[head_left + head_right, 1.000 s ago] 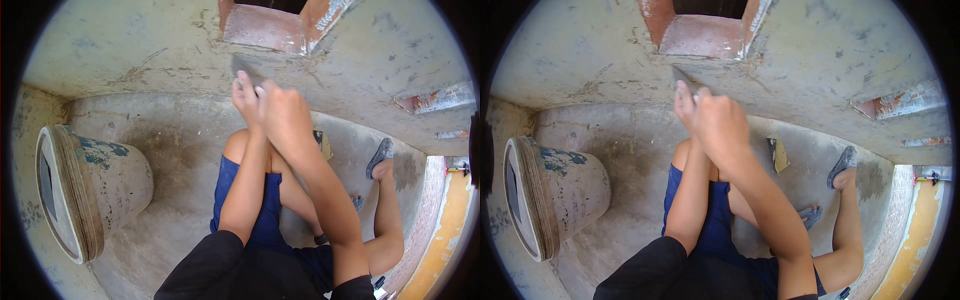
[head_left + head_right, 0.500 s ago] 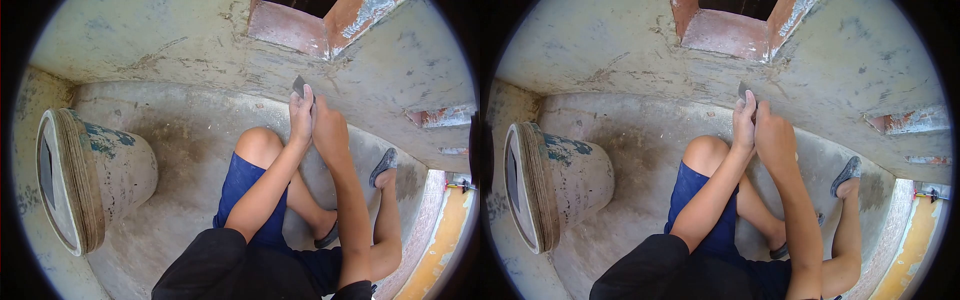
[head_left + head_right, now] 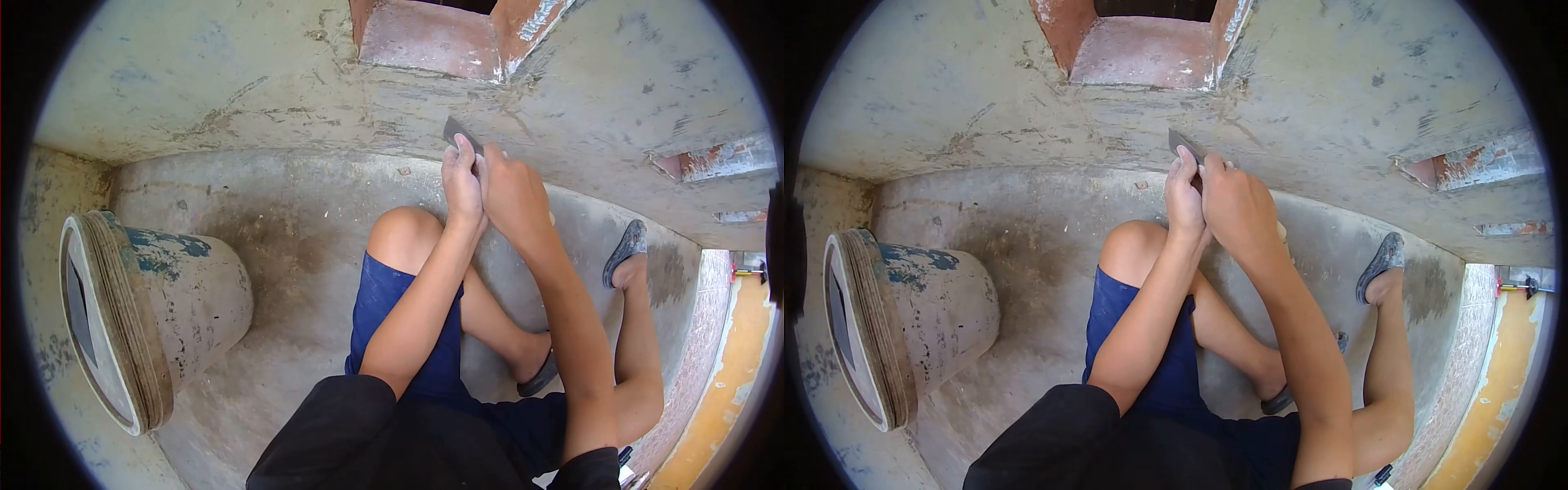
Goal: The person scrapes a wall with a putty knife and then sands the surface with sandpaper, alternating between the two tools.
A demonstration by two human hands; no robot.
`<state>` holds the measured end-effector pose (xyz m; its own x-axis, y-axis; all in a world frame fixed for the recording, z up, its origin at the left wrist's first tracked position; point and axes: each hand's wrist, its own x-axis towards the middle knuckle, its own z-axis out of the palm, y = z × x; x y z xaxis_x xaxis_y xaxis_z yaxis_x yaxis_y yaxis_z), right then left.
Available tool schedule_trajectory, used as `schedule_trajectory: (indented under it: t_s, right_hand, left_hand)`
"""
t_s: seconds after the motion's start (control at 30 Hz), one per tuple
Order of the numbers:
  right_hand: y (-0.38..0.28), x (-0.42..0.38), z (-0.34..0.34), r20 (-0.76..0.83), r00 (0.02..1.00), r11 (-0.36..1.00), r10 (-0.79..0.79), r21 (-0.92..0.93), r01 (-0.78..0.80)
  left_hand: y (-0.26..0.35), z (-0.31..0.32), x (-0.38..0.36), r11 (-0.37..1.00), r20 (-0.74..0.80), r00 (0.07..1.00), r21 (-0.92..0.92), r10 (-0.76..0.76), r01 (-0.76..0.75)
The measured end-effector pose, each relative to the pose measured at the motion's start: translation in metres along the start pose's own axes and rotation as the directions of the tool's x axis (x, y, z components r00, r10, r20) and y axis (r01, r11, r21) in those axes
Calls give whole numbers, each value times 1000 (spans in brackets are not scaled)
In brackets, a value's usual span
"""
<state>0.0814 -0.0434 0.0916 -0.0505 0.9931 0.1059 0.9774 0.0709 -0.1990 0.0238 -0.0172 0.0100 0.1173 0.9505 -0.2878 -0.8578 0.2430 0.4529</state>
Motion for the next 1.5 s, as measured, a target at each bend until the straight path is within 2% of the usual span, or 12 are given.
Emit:
schedule_trajectory:
  t_s: [0.2,0.43,0.53,0.77,0.87,0.93,1.0,1.07,1.17,1.2,1.27,1.5]
  right_hand:
    - [-33,27,19,30,999,999,-20,45,19]
    - [-38,15,6,61,994,994,92,50,-95]
    - [-40,25,16,-7,1000,997,-2,74,3]
    - [-40,17,13,-7,998,994,55,95,-54]
    - [-51,31,12,63,995,992,76,95,-81]
    - [-64,40,22,54,998,996,-45,81,41]
    - [-68,37,24,42,998,996,-48,81,44]
    - [-69,30,27,27,999,991,17,135,-21]
    - [-72,34,23,-8,1000,987,12,159,-10]
    - [-76,39,23,-7,1000,987,9,158,-7]
    - [-82,47,23,21,998,993,-62,102,60]
    - [-74,32,22,-13,1000,993,-16,118,17]
  left_hand:
    - [31,-29,25,976,126,991,-206,-46,71]
    - [22,-33,22,999,15,999,-23,-45,45]
    - [34,-34,22,993,70,997,-113,-28,36]
    - [34,-27,18,995,62,997,-88,-41,46]
    - [48,-20,19,991,-45,999,-135,-23,17]
    - [68,-45,31,975,162,985,-203,-55,88]
    - [73,-45,29,974,164,985,-210,-55,89]
    - [76,-36,21,996,-18,997,-66,-69,67]
    - [81,-17,13,999,-107,994,-28,24,-27]
    - [84,-24,17,999,-109,994,-30,25,-29]
    - [88,-45,29,982,116,993,-187,12,10]
    - [81,-27,18,998,-61,998,-51,20,-23]
